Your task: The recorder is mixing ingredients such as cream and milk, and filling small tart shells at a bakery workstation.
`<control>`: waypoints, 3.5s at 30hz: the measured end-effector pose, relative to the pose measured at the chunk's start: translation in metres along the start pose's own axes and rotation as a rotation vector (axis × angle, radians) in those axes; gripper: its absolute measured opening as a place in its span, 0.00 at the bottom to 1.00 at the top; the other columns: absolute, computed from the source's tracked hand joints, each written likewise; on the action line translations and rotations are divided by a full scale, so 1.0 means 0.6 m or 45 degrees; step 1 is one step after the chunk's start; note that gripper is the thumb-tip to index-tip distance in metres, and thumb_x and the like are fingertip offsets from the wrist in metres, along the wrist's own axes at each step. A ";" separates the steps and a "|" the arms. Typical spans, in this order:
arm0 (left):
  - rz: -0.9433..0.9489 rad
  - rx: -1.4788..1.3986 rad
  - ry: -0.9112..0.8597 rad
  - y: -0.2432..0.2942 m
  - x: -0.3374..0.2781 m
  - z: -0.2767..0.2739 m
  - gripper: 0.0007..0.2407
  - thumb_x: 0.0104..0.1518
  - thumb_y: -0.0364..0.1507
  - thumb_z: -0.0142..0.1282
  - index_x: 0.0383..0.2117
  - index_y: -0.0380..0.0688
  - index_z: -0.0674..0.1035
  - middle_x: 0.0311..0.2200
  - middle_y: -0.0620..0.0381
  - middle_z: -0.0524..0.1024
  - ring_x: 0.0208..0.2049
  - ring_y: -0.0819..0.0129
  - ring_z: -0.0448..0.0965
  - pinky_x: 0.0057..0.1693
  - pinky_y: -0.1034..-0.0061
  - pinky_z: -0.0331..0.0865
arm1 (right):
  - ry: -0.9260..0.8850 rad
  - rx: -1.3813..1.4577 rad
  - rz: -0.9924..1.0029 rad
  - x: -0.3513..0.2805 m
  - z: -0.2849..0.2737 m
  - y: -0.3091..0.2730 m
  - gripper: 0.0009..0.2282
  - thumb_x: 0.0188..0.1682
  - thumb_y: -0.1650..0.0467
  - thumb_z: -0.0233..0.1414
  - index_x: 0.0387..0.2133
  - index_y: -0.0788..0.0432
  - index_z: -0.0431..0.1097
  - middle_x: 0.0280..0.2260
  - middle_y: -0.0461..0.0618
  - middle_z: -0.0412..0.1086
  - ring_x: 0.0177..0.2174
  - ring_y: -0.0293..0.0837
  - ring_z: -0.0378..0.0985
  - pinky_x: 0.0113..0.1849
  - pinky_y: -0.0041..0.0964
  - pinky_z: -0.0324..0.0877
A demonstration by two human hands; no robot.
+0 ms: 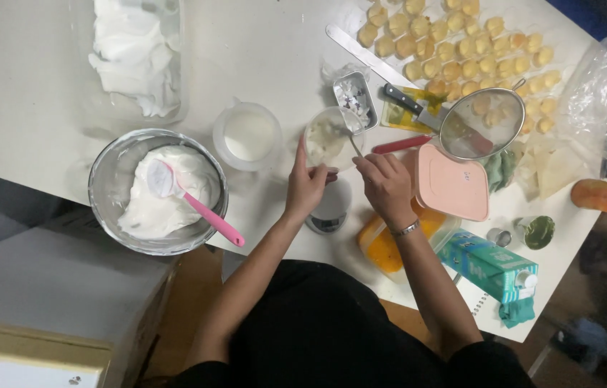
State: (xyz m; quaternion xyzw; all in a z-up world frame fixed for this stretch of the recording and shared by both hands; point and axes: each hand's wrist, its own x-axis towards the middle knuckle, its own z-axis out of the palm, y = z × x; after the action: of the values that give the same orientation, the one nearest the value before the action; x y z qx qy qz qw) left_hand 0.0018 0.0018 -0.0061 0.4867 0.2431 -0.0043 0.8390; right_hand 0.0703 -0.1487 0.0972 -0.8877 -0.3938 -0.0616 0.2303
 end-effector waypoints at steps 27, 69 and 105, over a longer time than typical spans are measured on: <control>0.238 1.214 0.164 0.114 -0.019 0.022 0.50 0.47 0.39 0.74 0.70 0.37 0.46 0.56 0.30 0.65 0.55 0.41 0.70 0.58 0.60 0.69 | -0.040 0.107 0.082 0.021 -0.030 -0.003 0.10 0.47 0.78 0.58 0.41 0.57 0.76 0.35 0.50 0.74 0.36 0.51 0.78 0.36 0.42 0.73; 0.569 1.233 -0.029 0.077 0.016 0.012 0.53 0.42 0.45 0.75 0.70 0.37 0.47 0.67 0.33 0.57 0.67 0.40 0.60 0.67 0.59 0.62 | 0.540 1.327 1.186 -0.102 0.004 0.077 0.11 0.61 0.68 0.45 0.43 0.64 0.72 0.32 0.51 0.77 0.24 0.33 0.71 0.26 0.25 0.65; 0.540 1.009 0.087 0.040 0.009 0.002 0.54 0.41 0.43 0.76 0.70 0.39 0.47 0.66 0.36 0.59 0.65 0.42 0.65 0.66 0.59 0.63 | 0.155 0.208 0.292 -0.026 -0.023 -0.010 0.07 0.55 0.79 0.53 0.42 0.59 0.76 0.38 0.52 0.76 0.39 0.51 0.78 0.41 0.41 0.72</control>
State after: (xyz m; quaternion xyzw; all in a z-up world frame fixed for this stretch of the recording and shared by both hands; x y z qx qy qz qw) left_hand 0.0128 0.0148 0.0117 0.8095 0.1451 0.0910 0.5616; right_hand 0.0563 -0.1616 0.1072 -0.8998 -0.2790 -0.0562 0.3308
